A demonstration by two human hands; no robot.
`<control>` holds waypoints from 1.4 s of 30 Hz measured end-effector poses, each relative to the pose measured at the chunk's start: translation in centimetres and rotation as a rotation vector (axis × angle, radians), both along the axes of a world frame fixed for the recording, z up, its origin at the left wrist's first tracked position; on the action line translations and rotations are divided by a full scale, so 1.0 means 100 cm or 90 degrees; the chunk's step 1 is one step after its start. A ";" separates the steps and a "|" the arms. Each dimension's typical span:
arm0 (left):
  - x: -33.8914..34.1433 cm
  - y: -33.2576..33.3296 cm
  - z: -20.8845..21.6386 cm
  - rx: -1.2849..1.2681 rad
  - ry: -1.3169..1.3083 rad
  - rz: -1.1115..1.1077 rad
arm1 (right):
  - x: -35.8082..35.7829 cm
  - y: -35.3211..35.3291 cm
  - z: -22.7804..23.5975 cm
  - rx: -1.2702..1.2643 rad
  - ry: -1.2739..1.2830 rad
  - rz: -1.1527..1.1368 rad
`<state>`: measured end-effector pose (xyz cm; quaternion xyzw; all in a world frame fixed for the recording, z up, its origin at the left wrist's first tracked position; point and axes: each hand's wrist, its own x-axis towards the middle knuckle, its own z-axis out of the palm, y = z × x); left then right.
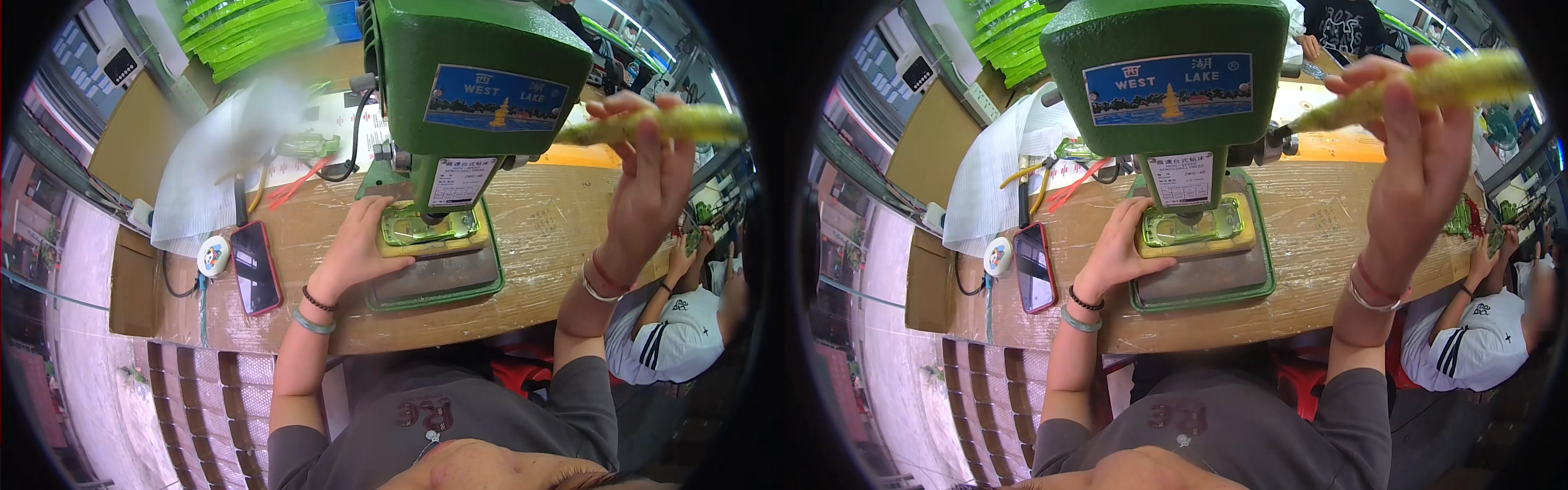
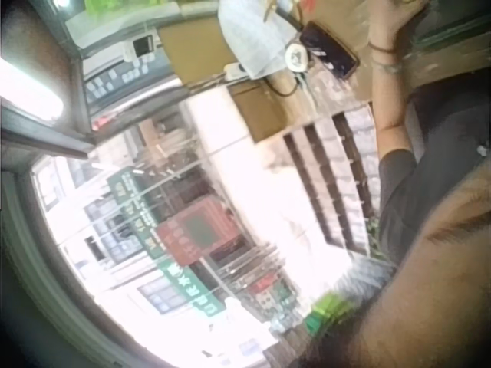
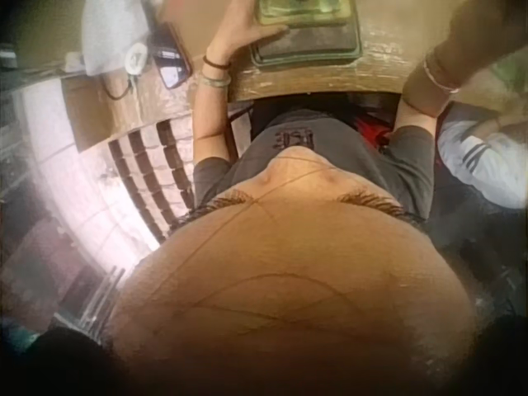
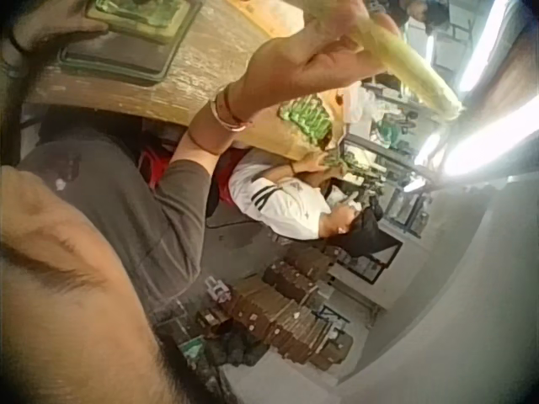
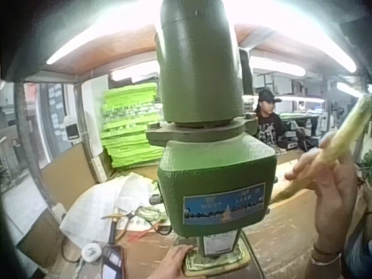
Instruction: The person repeatedly places small green trays under a green manual press, pulls the lever to seal them, and then removes the sealed trays to place them into a cardboard box. The process is repeated continuously throughout the clip.
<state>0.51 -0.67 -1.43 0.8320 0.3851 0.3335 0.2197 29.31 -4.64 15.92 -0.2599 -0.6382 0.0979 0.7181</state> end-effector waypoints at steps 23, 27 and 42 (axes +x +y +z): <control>0.017 0.004 -0.009 0.046 -0.041 -0.015 | 0.003 -0.017 -0.026 0.057 -0.005 0.035; 0.017 0.005 -0.009 0.044 -0.041 -0.018 | 0.001 -0.026 -0.044 0.080 -0.009 -0.016; 0.010 0.000 -0.006 0.059 -0.034 0.005 | -0.005 0.102 0.026 -0.157 0.001 0.044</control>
